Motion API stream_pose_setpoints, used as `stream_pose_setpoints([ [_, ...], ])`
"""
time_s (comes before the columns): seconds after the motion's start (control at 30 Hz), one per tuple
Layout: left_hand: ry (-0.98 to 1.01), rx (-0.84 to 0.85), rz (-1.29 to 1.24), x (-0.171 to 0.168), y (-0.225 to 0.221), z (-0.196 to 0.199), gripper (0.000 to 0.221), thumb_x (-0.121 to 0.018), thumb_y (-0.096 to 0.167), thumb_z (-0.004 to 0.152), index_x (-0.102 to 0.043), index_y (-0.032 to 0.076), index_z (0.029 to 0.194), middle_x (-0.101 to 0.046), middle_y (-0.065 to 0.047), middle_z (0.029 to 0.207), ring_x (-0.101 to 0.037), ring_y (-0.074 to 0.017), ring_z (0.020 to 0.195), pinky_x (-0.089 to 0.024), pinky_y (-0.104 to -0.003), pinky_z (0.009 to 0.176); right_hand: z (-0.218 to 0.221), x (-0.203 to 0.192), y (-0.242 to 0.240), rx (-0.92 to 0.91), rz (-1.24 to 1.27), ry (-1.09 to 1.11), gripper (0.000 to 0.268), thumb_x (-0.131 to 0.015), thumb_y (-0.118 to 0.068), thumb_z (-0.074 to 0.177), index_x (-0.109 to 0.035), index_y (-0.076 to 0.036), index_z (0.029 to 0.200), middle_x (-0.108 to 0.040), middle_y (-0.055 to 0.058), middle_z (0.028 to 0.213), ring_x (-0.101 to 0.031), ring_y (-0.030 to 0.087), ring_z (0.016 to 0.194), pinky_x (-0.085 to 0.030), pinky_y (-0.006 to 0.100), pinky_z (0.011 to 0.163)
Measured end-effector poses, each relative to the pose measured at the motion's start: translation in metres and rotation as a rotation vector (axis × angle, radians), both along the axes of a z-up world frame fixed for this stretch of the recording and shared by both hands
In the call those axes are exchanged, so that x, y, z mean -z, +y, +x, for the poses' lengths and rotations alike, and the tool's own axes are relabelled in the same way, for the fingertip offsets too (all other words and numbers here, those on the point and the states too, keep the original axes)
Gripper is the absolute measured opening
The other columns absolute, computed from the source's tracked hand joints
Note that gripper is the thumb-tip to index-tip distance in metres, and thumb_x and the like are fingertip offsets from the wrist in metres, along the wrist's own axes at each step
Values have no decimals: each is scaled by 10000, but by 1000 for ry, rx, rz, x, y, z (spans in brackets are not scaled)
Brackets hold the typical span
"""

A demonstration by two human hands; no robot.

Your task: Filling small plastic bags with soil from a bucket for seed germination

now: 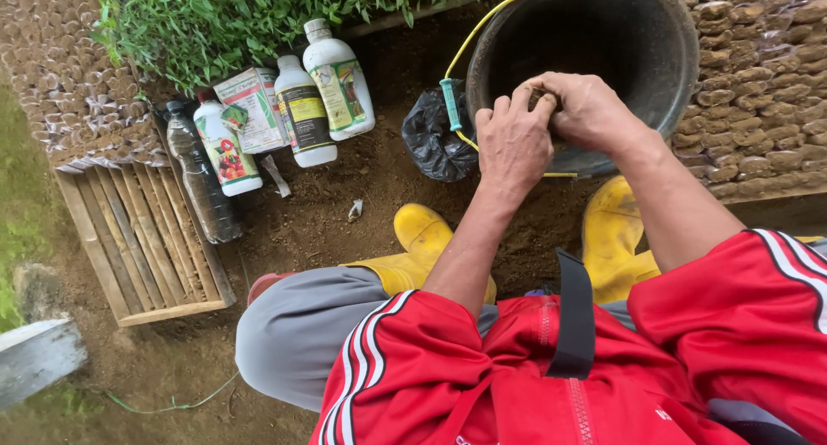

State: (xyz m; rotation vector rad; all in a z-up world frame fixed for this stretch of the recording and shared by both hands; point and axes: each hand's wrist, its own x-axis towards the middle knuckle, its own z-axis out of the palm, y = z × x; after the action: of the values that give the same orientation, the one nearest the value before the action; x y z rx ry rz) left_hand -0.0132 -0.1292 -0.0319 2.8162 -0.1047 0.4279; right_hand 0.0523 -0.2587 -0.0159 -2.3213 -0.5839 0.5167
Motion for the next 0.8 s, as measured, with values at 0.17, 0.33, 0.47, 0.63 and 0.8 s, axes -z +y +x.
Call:
stream_pose_setpoints([
  [0.17, -80, -78, -147, -12, 7, 9, 431, -621, 191, 800, -653, 379, 1186, -612, 51, 1193, -664, -208, 903, -480, -358, 794, -2, -9, 0, 158, 225, 31, 191, -732, -90, 926, -743, -141, 1110, -750, 56, 970, -721, 238, 1000, -549, 396, 875],
  [0.33, 620, -229, -1185, -38, 29, 20, 588, -588, 14, 738, -607, 102, 1319, -748, -78, 1151, -730, -160, 918, -587, -278, 885, 1, -43, 4, 77, 180, 54, 214, -712, -103, 979, -704, -54, 1187, -740, 79, 1091, -670, 175, 971, -496, 301, 888],
  [0.47, 606, -117, -1405, -1, 33, 24, 472, -729, -27, 764, -675, 77, 1220, -761, -66, 1049, -715, -138, 934, -590, -274, 836, 4, -31, 1, -30, 155, -217, 261, -792, -160, 967, -740, -32, 1188, -726, 137, 1147, -632, 277, 1098, -490, 373, 955],
  [0.63, 344, 244, -1419, 49, 42, 40, 670, -831, -45, 673, -730, 150, 1306, -760, -9, 1242, -681, -124, 1126, -604, -284, 956, 1, -91, 12, -42, 333, 149, 257, -595, 17, 1047, -698, -27, 1278, -701, 59, 1147, -626, 143, 1008, -505, 280, 922],
  [0.8, 420, 202, -1709, 10, 43, 22, 321, -850, -25, 831, -756, 72, 1123, -734, -33, 967, -672, -132, 848, -618, -278, 754, 19, 24, -35, -8, -12, 111, 297, -581, -98, 1049, -681, 19, 1304, -690, 209, 1184, -627, 346, 1026, -505, 430, 888],
])
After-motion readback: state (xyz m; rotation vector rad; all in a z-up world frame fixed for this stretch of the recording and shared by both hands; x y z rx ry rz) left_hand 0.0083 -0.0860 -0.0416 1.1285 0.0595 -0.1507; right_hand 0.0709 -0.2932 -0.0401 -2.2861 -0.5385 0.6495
